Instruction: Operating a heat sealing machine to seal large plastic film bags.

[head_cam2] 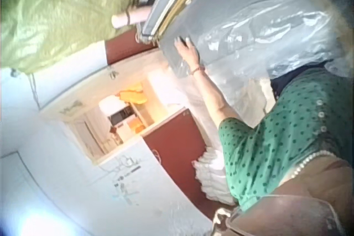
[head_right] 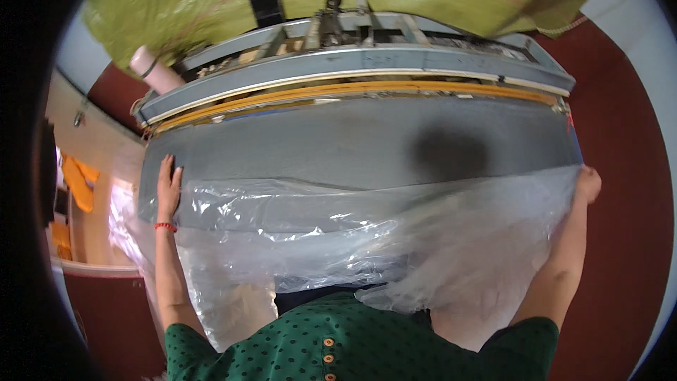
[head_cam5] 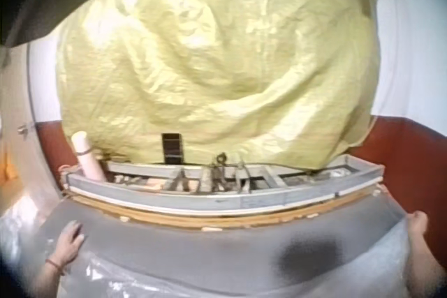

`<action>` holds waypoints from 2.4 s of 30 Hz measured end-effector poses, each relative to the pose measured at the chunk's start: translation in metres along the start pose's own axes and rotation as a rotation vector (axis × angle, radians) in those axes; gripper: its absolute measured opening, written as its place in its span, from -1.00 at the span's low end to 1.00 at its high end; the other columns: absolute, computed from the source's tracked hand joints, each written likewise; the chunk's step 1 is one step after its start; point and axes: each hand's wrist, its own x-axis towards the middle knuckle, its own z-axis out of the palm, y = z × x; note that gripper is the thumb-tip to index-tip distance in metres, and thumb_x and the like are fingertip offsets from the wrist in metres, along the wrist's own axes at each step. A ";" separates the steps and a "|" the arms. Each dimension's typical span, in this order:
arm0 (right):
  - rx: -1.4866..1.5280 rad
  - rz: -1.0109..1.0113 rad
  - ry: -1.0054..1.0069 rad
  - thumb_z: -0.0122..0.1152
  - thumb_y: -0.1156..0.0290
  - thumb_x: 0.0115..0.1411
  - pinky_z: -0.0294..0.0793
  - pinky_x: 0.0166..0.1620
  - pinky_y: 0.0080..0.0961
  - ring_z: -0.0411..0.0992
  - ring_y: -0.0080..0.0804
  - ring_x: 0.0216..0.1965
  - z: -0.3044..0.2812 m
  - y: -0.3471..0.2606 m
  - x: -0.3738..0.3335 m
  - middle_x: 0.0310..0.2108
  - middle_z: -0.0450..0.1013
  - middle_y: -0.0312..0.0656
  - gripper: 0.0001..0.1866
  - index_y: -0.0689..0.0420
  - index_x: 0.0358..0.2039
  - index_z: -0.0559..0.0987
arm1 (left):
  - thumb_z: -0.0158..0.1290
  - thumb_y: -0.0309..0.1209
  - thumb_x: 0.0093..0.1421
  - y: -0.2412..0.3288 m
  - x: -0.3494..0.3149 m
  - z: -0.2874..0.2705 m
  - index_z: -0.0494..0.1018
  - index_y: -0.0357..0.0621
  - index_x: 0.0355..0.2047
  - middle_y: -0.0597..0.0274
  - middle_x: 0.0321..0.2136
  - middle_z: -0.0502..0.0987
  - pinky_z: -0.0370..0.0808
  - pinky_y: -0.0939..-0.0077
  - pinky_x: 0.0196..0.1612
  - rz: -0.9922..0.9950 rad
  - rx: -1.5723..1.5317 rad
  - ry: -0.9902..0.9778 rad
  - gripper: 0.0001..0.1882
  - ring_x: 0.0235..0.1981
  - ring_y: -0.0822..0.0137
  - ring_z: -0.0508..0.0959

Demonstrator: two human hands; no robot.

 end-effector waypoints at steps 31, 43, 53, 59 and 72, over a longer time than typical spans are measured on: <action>-0.211 -0.028 0.051 -0.05 0.24 0.11 0.42 -0.22 -0.20 0.45 -0.07 -0.26 0.015 -0.038 -0.018 -0.34 0.47 0.00 -0.74 0.14 -0.31 0.45 | 0.05 -0.48 0.07 0.462 -0.148 0.020 0.44 -0.25 -0.31 0.40 -0.48 0.45 0.22 0.78 -0.59 0.150 -1.440 -1.530 -0.84 -0.55 0.66 0.31; -0.208 -0.052 0.036 -0.08 0.18 0.12 0.41 -0.22 -0.17 0.43 -0.04 -0.24 0.022 -0.033 -0.014 -0.32 0.47 0.01 -0.71 0.12 -0.29 0.43 | -0.06 -0.19 0.18 0.430 -0.114 0.015 0.19 -0.17 0.02 0.22 -0.18 0.42 0.28 0.81 -0.49 0.291 -1.352 -0.901 -0.52 -0.44 0.55 0.40; -0.204 -0.060 0.029 -0.07 0.17 0.11 0.40 -0.25 -0.17 0.44 -0.04 -0.26 0.025 -0.030 -0.011 -0.34 0.47 0.01 -0.70 0.13 -0.29 0.42 | 0.02 -0.32 0.14 0.458 -0.120 0.046 0.20 -0.28 -0.02 0.22 -0.33 0.48 0.21 0.83 -0.63 0.128 -1.177 -1.320 -0.55 -0.67 0.66 0.26; -0.227 -0.070 0.045 -0.04 0.20 0.11 0.41 -0.24 -0.20 0.45 -0.07 -0.28 0.025 -0.029 -0.011 -0.36 0.48 -0.01 -0.71 0.15 -0.30 0.45 | 0.01 -0.30 0.14 0.458 -0.143 0.048 0.38 -0.27 -0.21 0.34 -0.56 0.44 0.15 0.83 -0.64 0.090 -1.103 -1.521 -0.70 -0.68 0.68 0.19; -0.201 -0.029 0.024 -0.05 0.17 0.11 0.41 -0.22 -0.18 0.44 -0.07 -0.24 0.013 -0.041 -0.021 -0.32 0.47 -0.03 -0.70 0.12 -0.28 0.44 | 0.01 -0.49 0.12 0.446 -0.110 0.039 0.39 -0.18 -0.45 0.45 -0.52 0.41 0.30 0.76 -0.35 0.253 -1.267 -0.863 -0.95 -0.46 0.64 0.34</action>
